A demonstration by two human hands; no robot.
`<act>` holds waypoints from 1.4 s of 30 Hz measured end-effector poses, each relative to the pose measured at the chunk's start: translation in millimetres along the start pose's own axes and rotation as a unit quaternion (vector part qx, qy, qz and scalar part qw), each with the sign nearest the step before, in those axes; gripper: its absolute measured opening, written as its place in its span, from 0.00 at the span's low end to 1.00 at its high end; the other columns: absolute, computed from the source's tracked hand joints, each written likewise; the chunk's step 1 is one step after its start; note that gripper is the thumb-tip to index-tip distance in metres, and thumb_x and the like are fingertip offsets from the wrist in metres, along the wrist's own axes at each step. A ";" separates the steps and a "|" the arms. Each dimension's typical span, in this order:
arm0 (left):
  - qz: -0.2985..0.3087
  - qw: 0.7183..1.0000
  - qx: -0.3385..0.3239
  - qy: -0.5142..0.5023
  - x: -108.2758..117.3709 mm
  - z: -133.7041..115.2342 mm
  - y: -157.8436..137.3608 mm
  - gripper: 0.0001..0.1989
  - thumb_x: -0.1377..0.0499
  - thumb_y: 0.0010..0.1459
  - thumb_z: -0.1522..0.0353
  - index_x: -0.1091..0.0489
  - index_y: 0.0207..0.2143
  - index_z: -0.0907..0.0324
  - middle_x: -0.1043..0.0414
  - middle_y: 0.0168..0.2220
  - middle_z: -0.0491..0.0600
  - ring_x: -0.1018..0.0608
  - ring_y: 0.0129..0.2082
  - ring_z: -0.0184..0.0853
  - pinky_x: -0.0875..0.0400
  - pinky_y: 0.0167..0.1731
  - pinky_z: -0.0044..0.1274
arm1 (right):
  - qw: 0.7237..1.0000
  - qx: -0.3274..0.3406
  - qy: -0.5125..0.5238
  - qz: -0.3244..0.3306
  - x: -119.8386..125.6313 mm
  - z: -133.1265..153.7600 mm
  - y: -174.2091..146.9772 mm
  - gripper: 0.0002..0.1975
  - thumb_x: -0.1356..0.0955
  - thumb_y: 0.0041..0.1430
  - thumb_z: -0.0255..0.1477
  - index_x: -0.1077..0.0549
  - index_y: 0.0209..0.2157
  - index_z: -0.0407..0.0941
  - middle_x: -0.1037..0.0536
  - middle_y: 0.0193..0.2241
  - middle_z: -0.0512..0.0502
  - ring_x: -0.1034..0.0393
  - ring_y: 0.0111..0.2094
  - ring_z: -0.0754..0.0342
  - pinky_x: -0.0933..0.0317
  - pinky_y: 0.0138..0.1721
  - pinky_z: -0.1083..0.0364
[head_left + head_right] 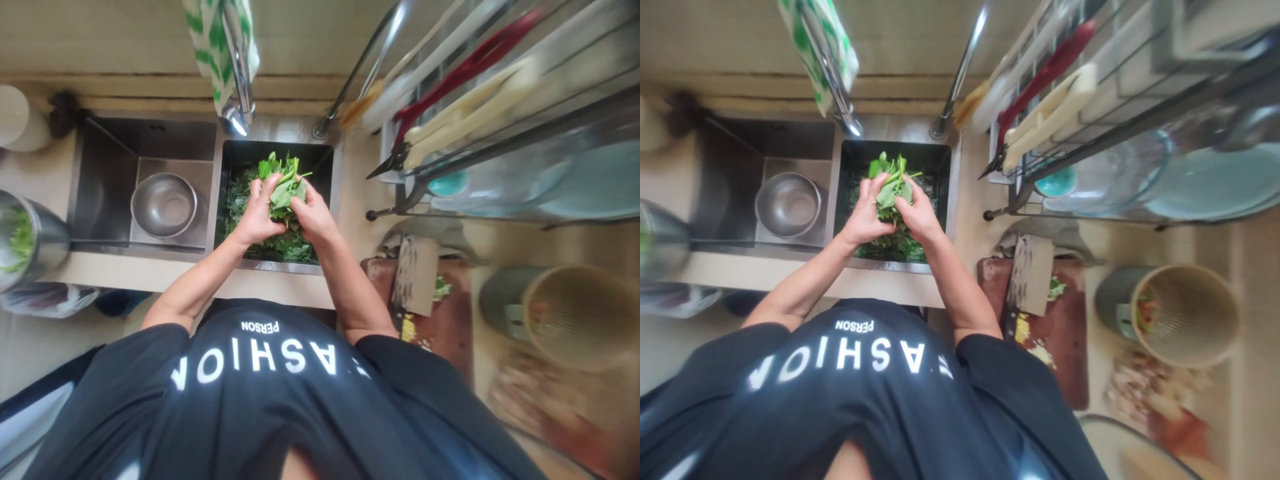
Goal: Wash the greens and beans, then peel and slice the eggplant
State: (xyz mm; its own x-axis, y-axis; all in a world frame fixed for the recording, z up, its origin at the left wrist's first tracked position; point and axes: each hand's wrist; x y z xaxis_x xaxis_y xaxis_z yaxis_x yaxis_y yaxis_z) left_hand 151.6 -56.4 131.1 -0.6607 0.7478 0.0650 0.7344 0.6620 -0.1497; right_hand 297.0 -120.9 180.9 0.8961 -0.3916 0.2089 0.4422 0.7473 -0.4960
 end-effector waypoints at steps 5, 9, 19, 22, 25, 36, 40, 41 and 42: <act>-0.018 0.999 -0.027 0.003 -3.1 -3.6 1.8 0.54 0.26 0.38 0.70 0.45 0.67 0.51 0.42 0.61 0.55 0.35 0.64 0.53 0.43 0.68 0.45 | 0.998 0.036 -0.027 -0.033 3.0 -4.7 -0.1 0.27 0.28 0.54 0.39 0.26 0.55 0.50 0.22 0.54 0.47 0.29 0.58 0.46 0.37 0.64 0.43; 0.009 0.999 0.027 -0.019 -21.1 22.5 -4.3 0.55 0.27 0.32 0.73 0.43 0.65 0.55 0.42 0.59 0.58 0.33 0.63 0.54 0.40 0.66 0.44 | 0.997 -0.056 -0.028 -0.040 -2.9 -24.3 -4.7 0.28 0.28 0.52 0.42 0.26 0.53 0.44 0.19 0.48 0.43 0.25 0.50 0.44 0.33 0.59 0.41; 0.047 0.996 0.072 -0.030 -30.9 18.6 -7.5 0.55 0.28 0.29 0.75 0.41 0.65 0.61 0.42 0.58 0.59 0.35 0.65 0.56 0.43 0.69 0.42 | 0.992 -0.103 -0.002 -0.079 0.9 -32.5 -17.1 0.24 0.30 0.48 0.36 0.25 0.49 0.45 0.19 0.46 0.45 0.25 0.47 0.48 0.33 0.56 0.46; 0.061 0.996 0.060 -0.036 -31.6 9.8 -8.9 0.55 0.29 0.29 0.75 0.40 0.64 0.61 0.43 0.59 0.59 0.35 0.65 0.57 0.43 0.69 0.43 | 0.990 -0.102 0.001 -0.094 4.3 -32.1 -23.9 0.25 0.29 0.49 0.36 0.26 0.50 0.46 0.18 0.44 0.47 0.25 0.45 0.49 0.31 0.55 0.48; 0.055 0.997 0.039 -0.043 -30.9 5.5 -8.2 0.55 0.29 0.29 0.75 0.40 0.64 0.58 0.44 0.60 0.59 0.37 0.66 0.57 0.43 0.69 0.44 | 0.993 -0.069 -0.005 -0.095 5.6 -30.3 -27.2 0.25 0.29 0.50 0.38 0.27 0.51 0.47 0.19 0.45 0.47 0.25 0.47 0.49 0.31 0.55 0.48; 0.086 0.995 0.035 -0.033 -27.6 18.8 -2.3 0.56 0.29 0.29 0.75 0.41 0.65 0.61 0.43 0.60 0.61 0.36 0.66 0.58 0.41 0.67 0.42 | 0.986 -0.083 0.009 -0.145 -4.3 -34.8 -24.8 0.25 0.27 0.47 0.38 0.27 0.48 0.46 0.19 0.46 0.46 0.25 0.48 0.49 0.33 0.57 0.47; 0.086 0.995 0.034 -0.038 -33.7 24.2 -0.2 0.56 0.28 0.29 0.74 0.41 0.65 0.59 0.44 0.61 0.60 0.36 0.65 0.57 0.40 0.67 0.42 | 0.986 -0.074 -0.004 -0.149 -2.0 -36.6 -24.8 0.25 0.27 0.47 0.39 0.27 0.47 0.46 0.19 0.46 0.45 0.25 0.48 0.49 0.33 0.56 0.47; 0.088 0.995 0.036 -0.037 -36.4 25.7 0.2 0.56 0.28 0.29 0.74 0.41 0.65 0.59 0.44 0.61 0.61 0.36 0.65 0.57 0.40 0.67 0.42 | 0.985 -0.076 -0.007 -0.153 -1.3 -37.7 -25.6 0.25 0.27 0.47 0.39 0.27 0.48 0.46 0.19 0.46 0.45 0.25 0.48 0.49 0.33 0.56 0.47; 0.091 0.994 0.038 -0.039 -39.3 27.2 0.4 0.57 0.28 0.29 0.73 0.41 0.65 0.60 0.44 0.62 0.61 0.36 0.65 0.57 0.40 0.67 0.42 | 0.984 -0.079 -0.012 -0.157 -0.7 -38.8 -26.9 0.25 0.28 0.47 0.39 0.27 0.48 0.46 0.19 0.46 0.45 0.25 0.48 0.49 0.33 0.56 0.46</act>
State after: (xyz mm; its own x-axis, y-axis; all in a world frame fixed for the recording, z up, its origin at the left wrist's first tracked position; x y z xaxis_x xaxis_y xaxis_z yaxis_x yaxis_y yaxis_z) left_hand 173.6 -86.9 101.7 -0.5307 0.8463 -0.0462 0.8306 0.5084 -0.2270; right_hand 283.0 -161.6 161.4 0.7180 -0.5759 0.3909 0.6873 0.4981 -0.5286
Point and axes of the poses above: each hand's wrist, its own y-axis towards the middle knuckle, its own x-axis out of the back of the hand, z = x × y
